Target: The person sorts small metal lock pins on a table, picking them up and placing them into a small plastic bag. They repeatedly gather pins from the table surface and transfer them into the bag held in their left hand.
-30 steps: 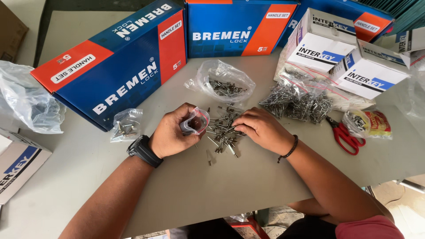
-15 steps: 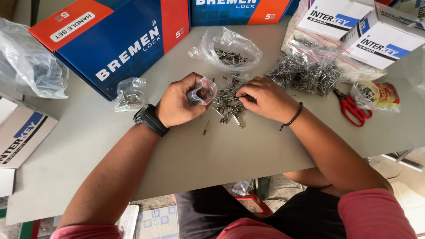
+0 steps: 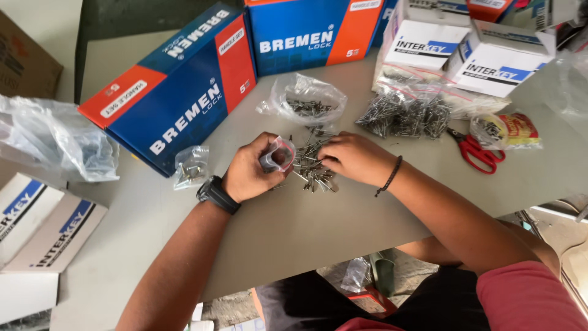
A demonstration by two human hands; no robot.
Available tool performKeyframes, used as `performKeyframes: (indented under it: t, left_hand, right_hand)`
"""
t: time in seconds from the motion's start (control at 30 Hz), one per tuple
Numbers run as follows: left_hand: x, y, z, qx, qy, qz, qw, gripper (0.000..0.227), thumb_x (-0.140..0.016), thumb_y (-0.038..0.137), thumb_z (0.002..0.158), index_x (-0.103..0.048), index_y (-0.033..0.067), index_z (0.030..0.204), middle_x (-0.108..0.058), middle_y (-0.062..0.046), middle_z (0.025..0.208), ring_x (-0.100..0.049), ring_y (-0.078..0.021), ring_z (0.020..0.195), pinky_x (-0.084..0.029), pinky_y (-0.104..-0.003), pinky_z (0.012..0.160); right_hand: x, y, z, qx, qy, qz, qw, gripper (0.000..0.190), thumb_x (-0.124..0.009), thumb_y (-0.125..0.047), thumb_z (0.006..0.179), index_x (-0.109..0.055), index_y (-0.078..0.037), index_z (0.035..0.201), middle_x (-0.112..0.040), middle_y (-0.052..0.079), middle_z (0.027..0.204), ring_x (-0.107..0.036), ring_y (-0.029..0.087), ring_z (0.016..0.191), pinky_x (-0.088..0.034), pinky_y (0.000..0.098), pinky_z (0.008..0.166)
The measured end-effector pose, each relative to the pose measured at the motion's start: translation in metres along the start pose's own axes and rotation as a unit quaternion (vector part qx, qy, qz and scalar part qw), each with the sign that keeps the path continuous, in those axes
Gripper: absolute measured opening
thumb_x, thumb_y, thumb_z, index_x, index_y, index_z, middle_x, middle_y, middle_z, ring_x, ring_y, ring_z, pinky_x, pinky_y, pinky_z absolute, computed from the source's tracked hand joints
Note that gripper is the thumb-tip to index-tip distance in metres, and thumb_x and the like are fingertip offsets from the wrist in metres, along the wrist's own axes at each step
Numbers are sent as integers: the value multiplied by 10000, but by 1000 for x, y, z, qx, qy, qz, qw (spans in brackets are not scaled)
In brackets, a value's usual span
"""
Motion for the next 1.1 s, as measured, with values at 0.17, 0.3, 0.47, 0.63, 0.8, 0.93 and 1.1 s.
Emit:
performKeyframes:
  t: [0.17,0.3,0.47,0.63,0.8,0.93,1.1]
  left_hand:
    - [-3,2,1,9,5,-25,1000,365,-858,127,692,-670,124,1004,-695,-52,723,-663,-154,694,-529,-289,705]
    - [-3,-6,0,3,10,-27,1000,387,-866,146,675,-664,124,1005,-701,-62,731,-679,-164,704,-531,-300,707]
    - [-2,-1,-1,-8,23,-11,1000,409,-877,164,656,-656,135,1000,-686,-48,703,-666,-181,658,-531,-306,686]
    - [-2,3,0,-28,29,8,999,414,-880,191,661,-647,126,997,-648,-69,678,-628,-185,640,-513,-332,640]
    - [4,-4,2,-17,33,-74,997,341,-859,148,712,-667,109,991,-674,-57,694,-638,-142,685,-496,-255,684]
    - [6,2,1,-13,33,-87,996,344,-845,137,702,-673,113,999,-687,-55,710,-635,-135,693,-508,-271,691]
    - [5,1,3,-6,23,-85,996,335,-836,147,713,-673,124,1004,-681,-32,715,-645,-122,709,-497,-255,696]
  right_hand:
    - [-5,5,4,-17,0,-8,1000,92,-668,-225,858,-677,-134,849,-704,61,807,-707,311,887,-577,434,770]
    - [33,-12,2,-14,47,20,999,78,-670,-196,865,-708,-128,864,-737,50,823,-724,268,895,-584,365,779]
    - [76,-47,13,106,168,43,979,72,-696,-60,870,-724,-79,934,-725,65,849,-703,251,866,-560,371,805]
    - [80,-87,36,170,140,-71,973,61,-694,-106,898,-741,-102,936,-725,70,868,-686,246,884,-532,393,854]
    - [95,-94,38,140,107,128,976,161,-679,-148,982,-737,-72,1112,-749,129,1036,-694,308,1003,-542,426,906]
    - [88,-45,21,-14,96,139,985,202,-601,-189,1043,-713,-55,1147,-740,119,983,-674,223,858,-536,361,810]
    - [53,-18,18,-128,-108,26,986,760,-599,-600,950,-537,-18,1436,-563,279,1402,-575,425,1294,-508,483,1057]
Point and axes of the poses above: each hand's wrist, its own z-axis towards the middle knuckle, its own x-axis out of the back of the hand, y = z × x, the point moved 3 cm from there along z, towards the middle knuckle
